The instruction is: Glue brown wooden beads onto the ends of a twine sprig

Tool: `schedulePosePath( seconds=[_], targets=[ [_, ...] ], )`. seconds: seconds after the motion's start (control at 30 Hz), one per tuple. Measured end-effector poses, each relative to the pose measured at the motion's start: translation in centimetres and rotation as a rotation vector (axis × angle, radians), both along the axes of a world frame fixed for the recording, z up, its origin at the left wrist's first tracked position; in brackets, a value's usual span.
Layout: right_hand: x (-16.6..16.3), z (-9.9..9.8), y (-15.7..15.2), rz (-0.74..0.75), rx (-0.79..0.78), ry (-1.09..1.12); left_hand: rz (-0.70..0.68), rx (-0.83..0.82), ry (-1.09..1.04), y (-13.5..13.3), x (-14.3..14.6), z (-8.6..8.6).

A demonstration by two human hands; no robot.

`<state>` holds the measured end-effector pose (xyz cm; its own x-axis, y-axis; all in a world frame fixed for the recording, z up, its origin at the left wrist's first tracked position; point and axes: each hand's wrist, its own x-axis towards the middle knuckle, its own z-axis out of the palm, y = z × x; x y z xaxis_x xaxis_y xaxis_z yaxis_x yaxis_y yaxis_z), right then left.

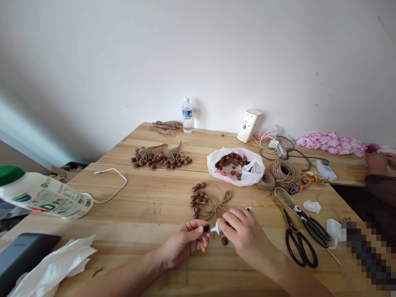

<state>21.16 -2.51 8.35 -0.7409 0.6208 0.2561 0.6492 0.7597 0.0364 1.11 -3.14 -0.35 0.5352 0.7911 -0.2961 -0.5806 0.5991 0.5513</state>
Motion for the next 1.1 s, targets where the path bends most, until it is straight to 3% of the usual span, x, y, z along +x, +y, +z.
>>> schedulePosePath(
  seconds=[0.7, 1.1],
  targets=[
    [-0.17, 0.31, -0.25, 0.002, 0.028, 0.010, 0.017, 0.022, -0.027, -0.04, -0.04, -0.40],
    [-0.35, -0.07, -0.63, -0.034, -0.136, -0.045, 0.019, 0.023, -0.023, -0.01, 0.07, 0.11]
  ],
)
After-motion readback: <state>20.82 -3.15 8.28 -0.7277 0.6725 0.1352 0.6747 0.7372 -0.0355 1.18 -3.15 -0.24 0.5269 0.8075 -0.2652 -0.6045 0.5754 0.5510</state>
